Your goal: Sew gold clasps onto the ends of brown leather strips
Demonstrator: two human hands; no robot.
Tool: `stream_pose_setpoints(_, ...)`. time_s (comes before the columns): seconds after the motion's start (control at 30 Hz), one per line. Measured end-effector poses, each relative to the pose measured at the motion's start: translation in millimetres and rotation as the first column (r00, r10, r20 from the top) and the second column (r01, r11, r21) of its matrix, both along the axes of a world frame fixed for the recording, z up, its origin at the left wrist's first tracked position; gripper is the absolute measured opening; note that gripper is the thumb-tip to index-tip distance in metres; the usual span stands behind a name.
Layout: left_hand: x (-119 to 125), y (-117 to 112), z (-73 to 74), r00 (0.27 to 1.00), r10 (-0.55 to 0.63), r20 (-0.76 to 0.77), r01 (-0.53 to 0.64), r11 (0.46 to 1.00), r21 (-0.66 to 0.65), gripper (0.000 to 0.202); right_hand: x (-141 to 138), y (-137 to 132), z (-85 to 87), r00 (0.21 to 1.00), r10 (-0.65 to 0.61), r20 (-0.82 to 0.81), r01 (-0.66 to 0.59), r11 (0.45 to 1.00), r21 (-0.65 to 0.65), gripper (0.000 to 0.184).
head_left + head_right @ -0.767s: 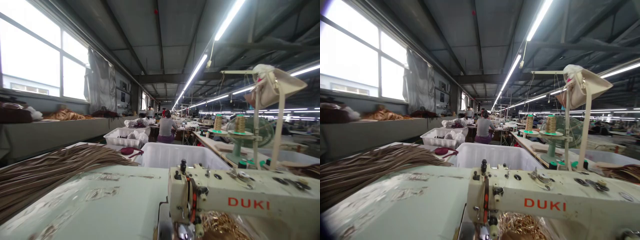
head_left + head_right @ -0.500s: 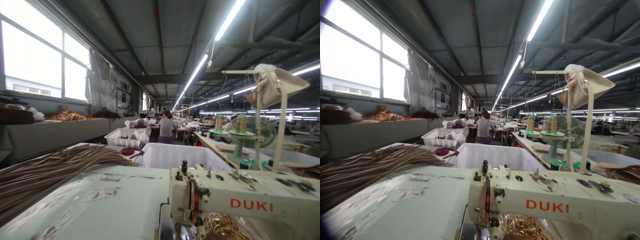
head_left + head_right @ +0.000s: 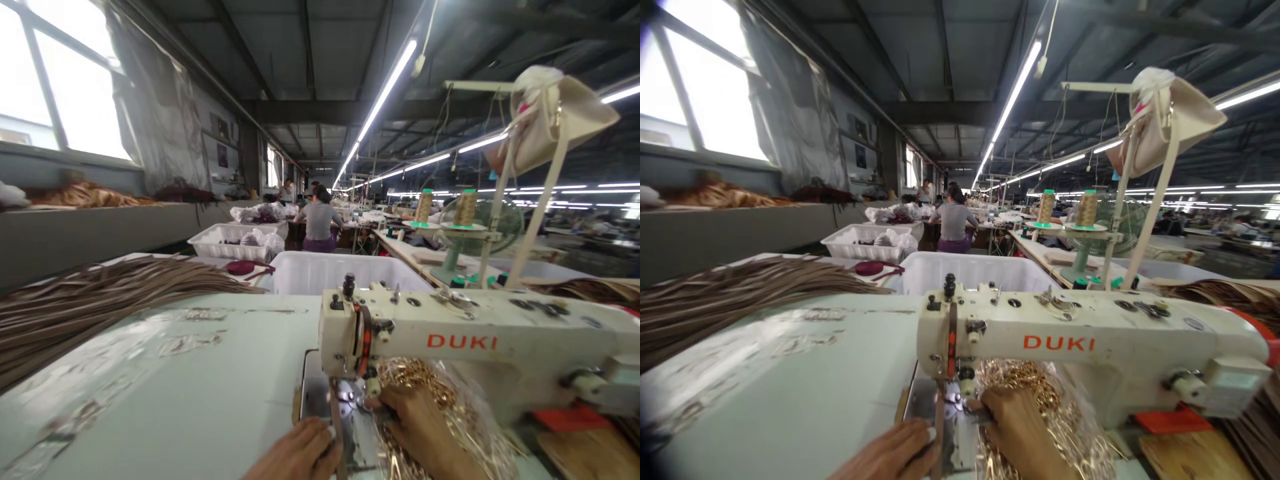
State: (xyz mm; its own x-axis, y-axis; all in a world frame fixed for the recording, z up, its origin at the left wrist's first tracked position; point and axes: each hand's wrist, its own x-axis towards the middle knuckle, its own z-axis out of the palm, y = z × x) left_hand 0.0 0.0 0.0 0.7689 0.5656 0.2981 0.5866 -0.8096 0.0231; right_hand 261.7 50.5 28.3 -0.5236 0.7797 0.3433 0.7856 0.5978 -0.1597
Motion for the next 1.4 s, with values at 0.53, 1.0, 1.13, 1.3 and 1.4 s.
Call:
stream_pose_setpoints(0.53,3.3,-28.6,73.1,0.999,0.010,0.034,-0.005,0.987,-0.160,0.051,-1.6,-6.2,10.6,0.999,0.032,-0.013,-0.033,0.999,-0.030,0.032)
stream_pose_setpoints(1.0,1.9,8.6,41.7,0.982,-0.055,0.182,0.089,0.978,-0.187,0.043,-2.5,-6.4,11.5,0.998,0.043,-0.034,-0.045,0.998,-0.036,0.031)
stream_pose_setpoints(1.13,-0.5,24.9,38.4,0.974,-0.072,0.216,0.113,0.977,-0.183,0.041,-2.0,-6.3,11.7,0.999,0.042,-0.033,-0.042,0.999,-0.025,0.033)
stream_pose_setpoints(1.3,-4.7,45.0,43.4,0.971,-0.098,0.220,0.146,0.966,-0.214,0.034,-2.5,-8.2,13.0,0.999,0.038,-0.020,-0.038,0.999,-0.015,0.035)
stream_pose_setpoints(1.4,-7.8,55.9,46.0,0.967,-0.117,0.227,0.170,0.958,-0.229,0.032,-3.2,-8.7,13.6,0.999,0.033,-0.015,-0.033,0.999,-0.024,0.030)
